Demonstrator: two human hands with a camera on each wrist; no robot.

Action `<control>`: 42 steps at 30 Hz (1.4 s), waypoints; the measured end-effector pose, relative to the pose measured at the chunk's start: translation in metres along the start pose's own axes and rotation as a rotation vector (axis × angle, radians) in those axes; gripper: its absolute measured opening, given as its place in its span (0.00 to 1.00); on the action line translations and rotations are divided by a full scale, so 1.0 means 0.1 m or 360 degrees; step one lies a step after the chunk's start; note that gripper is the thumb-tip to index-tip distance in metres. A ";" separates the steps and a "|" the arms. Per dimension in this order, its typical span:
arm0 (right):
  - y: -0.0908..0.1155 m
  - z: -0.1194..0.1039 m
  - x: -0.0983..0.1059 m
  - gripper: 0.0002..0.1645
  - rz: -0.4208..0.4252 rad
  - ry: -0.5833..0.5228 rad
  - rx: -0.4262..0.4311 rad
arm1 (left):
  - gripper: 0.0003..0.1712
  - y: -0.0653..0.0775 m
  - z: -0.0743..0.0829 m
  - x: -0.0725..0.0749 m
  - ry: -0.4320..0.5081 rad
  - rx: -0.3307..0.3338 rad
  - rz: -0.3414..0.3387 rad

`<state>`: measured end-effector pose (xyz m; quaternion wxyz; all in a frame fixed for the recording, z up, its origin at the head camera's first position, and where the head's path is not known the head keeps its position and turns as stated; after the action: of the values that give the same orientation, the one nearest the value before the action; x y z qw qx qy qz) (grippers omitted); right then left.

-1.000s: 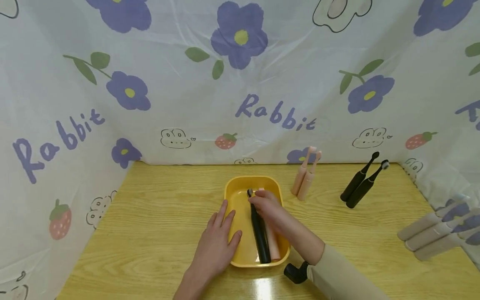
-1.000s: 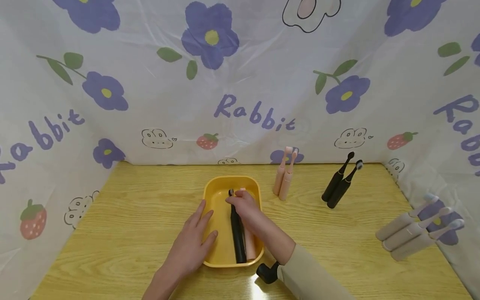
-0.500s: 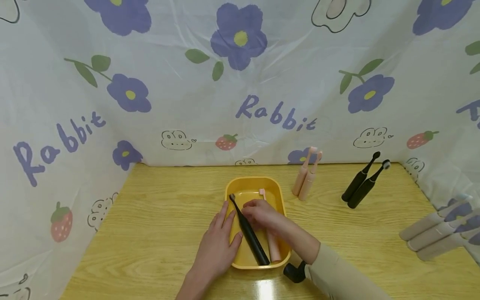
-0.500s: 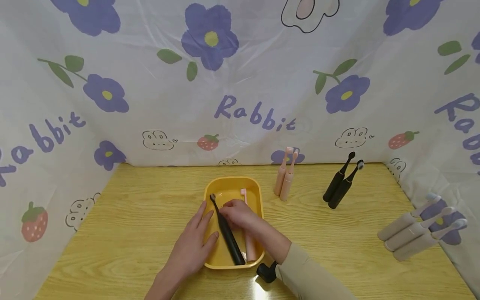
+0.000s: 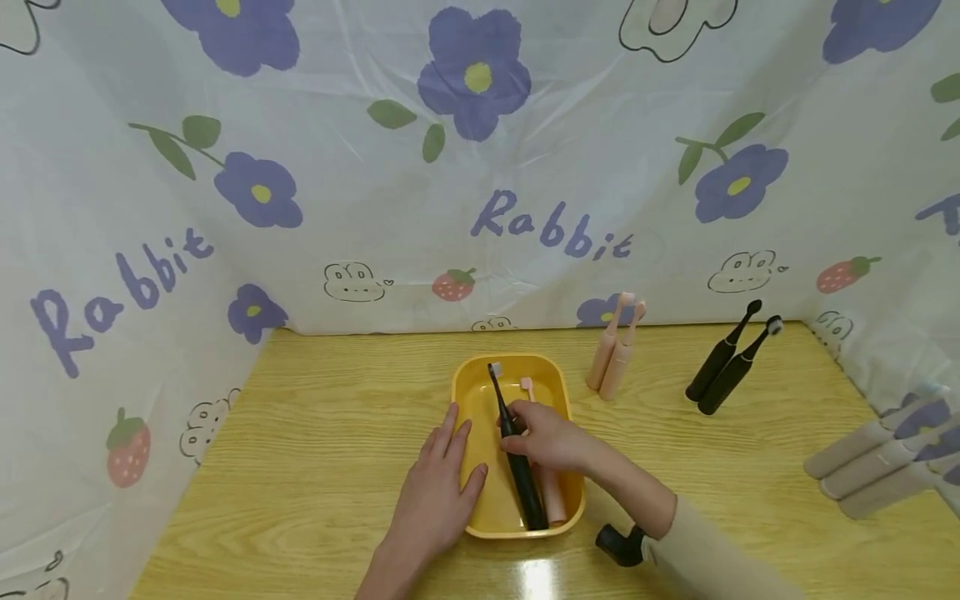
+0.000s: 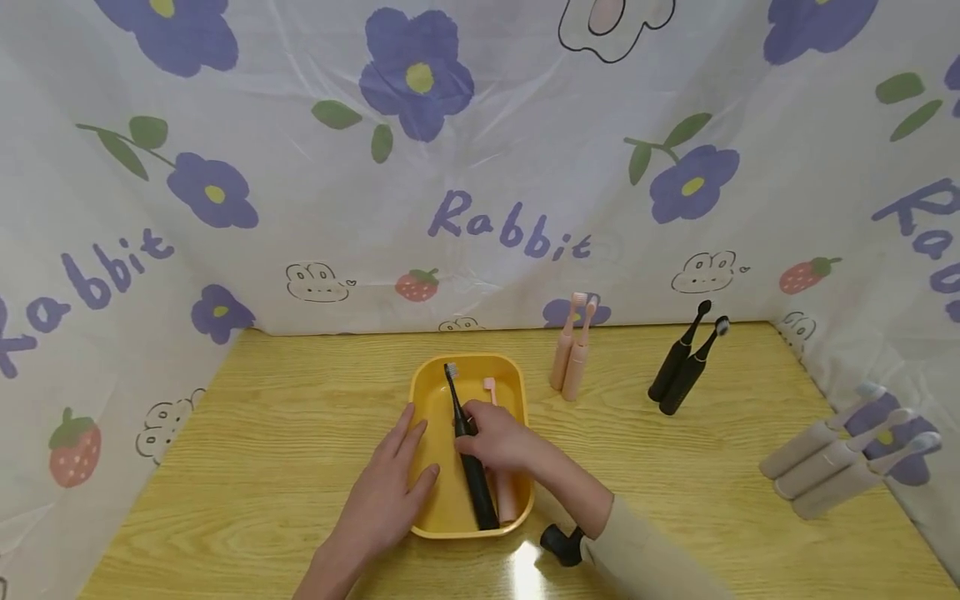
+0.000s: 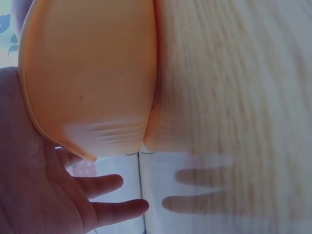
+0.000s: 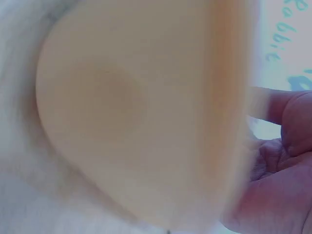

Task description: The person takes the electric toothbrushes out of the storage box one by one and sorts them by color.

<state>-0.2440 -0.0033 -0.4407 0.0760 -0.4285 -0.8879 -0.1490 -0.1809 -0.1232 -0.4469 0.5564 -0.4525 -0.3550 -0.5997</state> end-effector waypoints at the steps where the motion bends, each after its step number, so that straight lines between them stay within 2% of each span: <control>1: 0.04 -0.02 0.04 0.16 0.0003 -0.0002 0.0017 | 0.35 0.00 -0.01 0.00 0.0002 0.0007 -0.0003; 6: 0.26 -0.07 0.24 0.18 0.0072 -0.0223 0.0130 | 0.34 0.01 -0.03 0.01 0.0014 0.0013 -0.0013; 11: 0.51 -0.20 0.52 0.19 0.0214 -0.0392 0.0366 | 0.34 0.02 -0.03 0.00 0.0026 0.0010 -0.0010; 17: 0.98 -0.42 1.00 0.19 0.0555 -0.0292 0.0760 | 0.34 0.04 -0.05 -0.01 0.0029 0.0030 -0.0010; 20: 1.26 -0.46 1.28 0.19 0.0803 -0.0109 0.0837 | 0.34 0.05 -0.05 -0.03 0.0046 0.0038 -0.0024; 25: 1.72 -0.41 1.73 0.20 0.1329 0.0348 0.0702 | 0.34 0.05 -0.03 -0.03 0.0051 0.0035 -0.0029; 29: 1.99 -0.24 1.98 0.21 0.1628 0.0558 0.0476 | 0.34 0.04 -0.01 0.00 0.0040 0.0010 -0.0017; 35: 2.19 0.11 2.21 0.25 0.1781 0.0691 0.0184 | 0.33 0.02 0.01 0.02 0.0028 -0.0010 -0.0017; 42: 2.13 0.41 2.34 0.25 0.1795 0.0701 0.0038 | 0.33 0.02 0.01 0.01 0.0022 -0.0010 -0.0022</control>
<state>-0.2224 0.3080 -0.3756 0.3301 -0.7913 -0.4888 -0.1610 -0.1789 -0.1228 -0.4459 0.5533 -0.4476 -0.3524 -0.6077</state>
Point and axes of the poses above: each hand's wrist, its own y-axis away from the middle knuckle, its own x-axis out of the back of the hand, z = x × y, the point moved 10 cm from there along -y, towards the middle knuckle, and after that the axes turned 9 degrees about -y, right-handed, at the moved point
